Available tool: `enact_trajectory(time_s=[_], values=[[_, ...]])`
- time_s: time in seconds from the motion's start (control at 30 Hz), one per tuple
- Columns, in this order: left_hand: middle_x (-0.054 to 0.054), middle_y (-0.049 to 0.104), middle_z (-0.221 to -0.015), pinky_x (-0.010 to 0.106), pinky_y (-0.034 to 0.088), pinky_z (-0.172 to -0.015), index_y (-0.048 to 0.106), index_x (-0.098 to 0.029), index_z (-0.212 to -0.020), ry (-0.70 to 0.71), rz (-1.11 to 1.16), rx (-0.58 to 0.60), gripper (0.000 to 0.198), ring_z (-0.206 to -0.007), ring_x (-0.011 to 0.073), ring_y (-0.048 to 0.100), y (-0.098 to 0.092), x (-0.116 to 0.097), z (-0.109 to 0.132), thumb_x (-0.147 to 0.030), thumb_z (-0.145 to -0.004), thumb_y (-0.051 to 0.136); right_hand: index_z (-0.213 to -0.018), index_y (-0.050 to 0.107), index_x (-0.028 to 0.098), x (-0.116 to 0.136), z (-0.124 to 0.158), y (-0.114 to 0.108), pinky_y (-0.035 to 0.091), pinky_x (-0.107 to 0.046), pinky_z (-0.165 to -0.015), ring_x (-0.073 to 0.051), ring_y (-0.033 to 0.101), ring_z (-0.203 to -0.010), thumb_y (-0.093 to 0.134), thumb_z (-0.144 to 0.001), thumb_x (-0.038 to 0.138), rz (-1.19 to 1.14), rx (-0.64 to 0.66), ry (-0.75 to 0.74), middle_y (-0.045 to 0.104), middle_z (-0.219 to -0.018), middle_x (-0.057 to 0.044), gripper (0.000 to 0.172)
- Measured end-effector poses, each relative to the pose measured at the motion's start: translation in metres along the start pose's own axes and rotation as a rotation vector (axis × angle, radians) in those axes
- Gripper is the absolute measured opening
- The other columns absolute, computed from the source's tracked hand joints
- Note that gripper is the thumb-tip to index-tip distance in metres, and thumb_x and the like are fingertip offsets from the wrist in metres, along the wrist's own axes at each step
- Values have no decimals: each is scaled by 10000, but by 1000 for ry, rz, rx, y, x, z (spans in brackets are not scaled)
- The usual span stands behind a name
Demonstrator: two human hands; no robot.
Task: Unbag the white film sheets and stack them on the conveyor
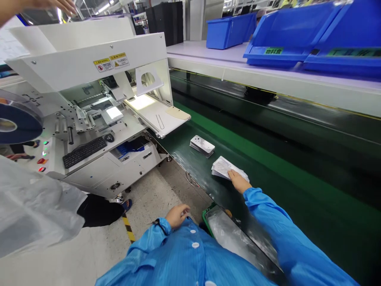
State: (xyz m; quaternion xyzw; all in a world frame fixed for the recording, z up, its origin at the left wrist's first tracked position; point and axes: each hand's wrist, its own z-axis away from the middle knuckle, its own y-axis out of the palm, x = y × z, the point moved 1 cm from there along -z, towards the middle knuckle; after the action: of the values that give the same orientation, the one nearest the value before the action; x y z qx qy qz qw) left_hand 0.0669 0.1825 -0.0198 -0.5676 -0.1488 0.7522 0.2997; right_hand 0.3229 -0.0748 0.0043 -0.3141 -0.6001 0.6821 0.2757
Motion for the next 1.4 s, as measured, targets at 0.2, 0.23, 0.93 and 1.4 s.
enact_trajectory(time_s=[0.2, 0.23, 0.93, 1.4], values=[[176, 563, -1121, 385, 468, -812, 398, -100, -1204, -171, 946, 150, 641, -847, 205, 612, -7, -48, -59, -598, -809, 485, -1240, 478, 27, 13, 22, -29, 453, -397, -952, -253, 508, -1119, 214, -834, -15, 10, -120, -138, 533, -1151, -201, 487], [196, 533, -1171, 415, 466, -814, 380, -100, -1225, -186, 1130, 239, 737, -885, 238, 612, -10, -58, -68, -696, -792, 410, -1249, 473, 43, 17, 30, -31, 451, -404, -958, -255, 479, -1158, 215, -847, -5, 7, -193, -220, 522, -1174, -194, 480], [141, 549, -1197, 425, 367, -1013, 502, -106, -1228, 310, 519, 560, 841, -1109, 271, 513, 41, -105, -138, -524, -553, 782, -782, 550, 149, 1, 151, -46, 324, -246, -416, -109, 374, -409, 624, -617, 653, -1419, -351, 642, 413, -438, 41, 535], [110, 552, -1167, 352, 335, -1038, 504, -108, -1136, 408, 577, 184, 522, -1122, 192, 499, 102, -130, -175, -56, -654, 700, -1029, 578, 149, 22, 153, -11, 504, -296, -617, -163, 565, -702, 435, -881, 418, -698, -590, 384, 595, -976, -104, 338]])
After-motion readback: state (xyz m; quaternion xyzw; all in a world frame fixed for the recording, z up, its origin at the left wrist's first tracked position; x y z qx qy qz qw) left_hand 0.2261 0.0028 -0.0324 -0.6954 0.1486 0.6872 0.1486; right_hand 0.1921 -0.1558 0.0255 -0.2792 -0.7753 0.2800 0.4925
